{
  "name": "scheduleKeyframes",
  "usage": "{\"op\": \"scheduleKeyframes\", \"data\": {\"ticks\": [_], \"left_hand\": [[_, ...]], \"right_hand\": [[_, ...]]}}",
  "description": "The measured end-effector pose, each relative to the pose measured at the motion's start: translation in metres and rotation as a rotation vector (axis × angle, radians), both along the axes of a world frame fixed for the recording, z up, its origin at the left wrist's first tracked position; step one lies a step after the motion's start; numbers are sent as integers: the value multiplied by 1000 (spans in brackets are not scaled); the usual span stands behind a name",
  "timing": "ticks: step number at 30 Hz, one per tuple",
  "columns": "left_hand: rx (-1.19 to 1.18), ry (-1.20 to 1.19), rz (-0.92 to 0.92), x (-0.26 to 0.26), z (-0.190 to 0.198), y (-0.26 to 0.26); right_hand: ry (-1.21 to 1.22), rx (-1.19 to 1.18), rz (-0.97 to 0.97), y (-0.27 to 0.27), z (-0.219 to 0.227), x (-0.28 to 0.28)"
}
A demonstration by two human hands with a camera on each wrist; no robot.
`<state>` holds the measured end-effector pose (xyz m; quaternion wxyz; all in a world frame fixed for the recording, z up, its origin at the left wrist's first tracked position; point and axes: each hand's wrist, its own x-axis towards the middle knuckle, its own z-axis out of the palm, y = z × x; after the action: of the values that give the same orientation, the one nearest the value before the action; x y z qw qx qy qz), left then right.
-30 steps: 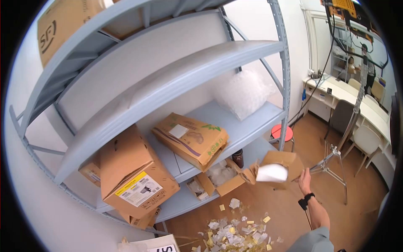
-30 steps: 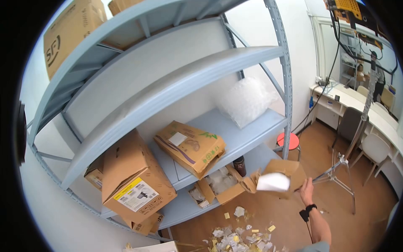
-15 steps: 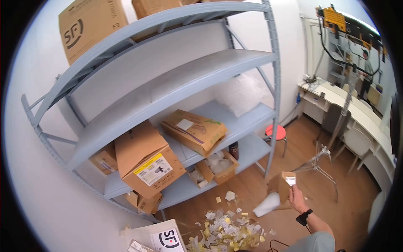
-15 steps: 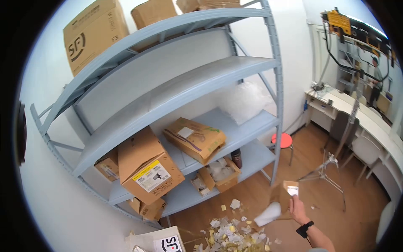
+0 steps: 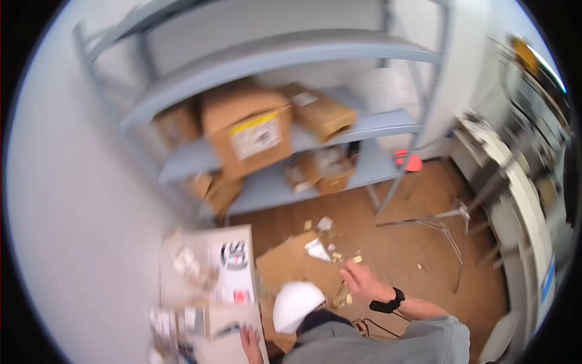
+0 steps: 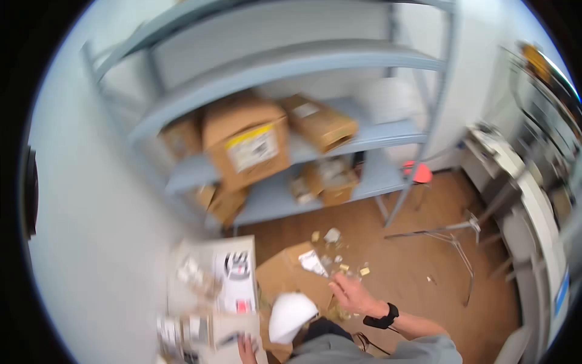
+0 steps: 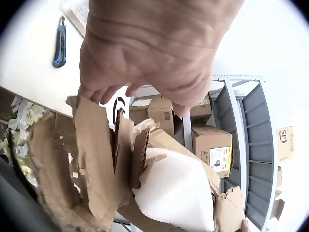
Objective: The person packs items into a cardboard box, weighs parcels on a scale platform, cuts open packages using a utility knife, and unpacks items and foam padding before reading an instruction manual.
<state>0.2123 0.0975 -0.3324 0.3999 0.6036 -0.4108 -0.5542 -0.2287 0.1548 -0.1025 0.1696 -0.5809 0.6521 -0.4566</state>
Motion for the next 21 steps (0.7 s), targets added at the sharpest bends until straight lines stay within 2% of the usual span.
{"op": "scheduleKeyframes", "data": {"ticks": [1, 2, 3, 4, 6, 8, 12, 14, 16, 17, 19, 21], "left_hand": [[54, 49, -81, -32, 69, 3], [99, 334, -82, -41, 79, 7], [99, 298, -135, -41, 89, 7], [92, 164, -168, -37, 80, 9], [141, 227, -91, -38, 100, 18], [221, 394, 13, -30, 96, 31], [163, 388, 168, -3, 78, 66], [10, 268, 417, 9, 71, 81], [-38, 247, 577, 23, 83, 92], [-20, 256, 578, 30, 91, 102], [-69, 67, 747, 48, 104, 116], [-72, -5, 816, 62, 103, 138]], "right_hand": [[5, -46, 73, -8, 9, 16], [-33, 5, 115, -9, 13, 28], [-66, 64, 152, -9, 16, 37], [-90, 61, 207, -16, 23, 48], [-123, 37, 279, -36, 31, 63], [-118, 41, 334, -49, 29, 79], [-104, 87, 430, -81, 22, 122], [-150, 171, 482, -106, 11, 134], [-158, 192, 502, -133, -8, 156], [-235, 230, 525, -147, -26, 168], [-323, 271, 567, -164, -57, 197], [-498, 449, 642, -167, -78, 230]]}}
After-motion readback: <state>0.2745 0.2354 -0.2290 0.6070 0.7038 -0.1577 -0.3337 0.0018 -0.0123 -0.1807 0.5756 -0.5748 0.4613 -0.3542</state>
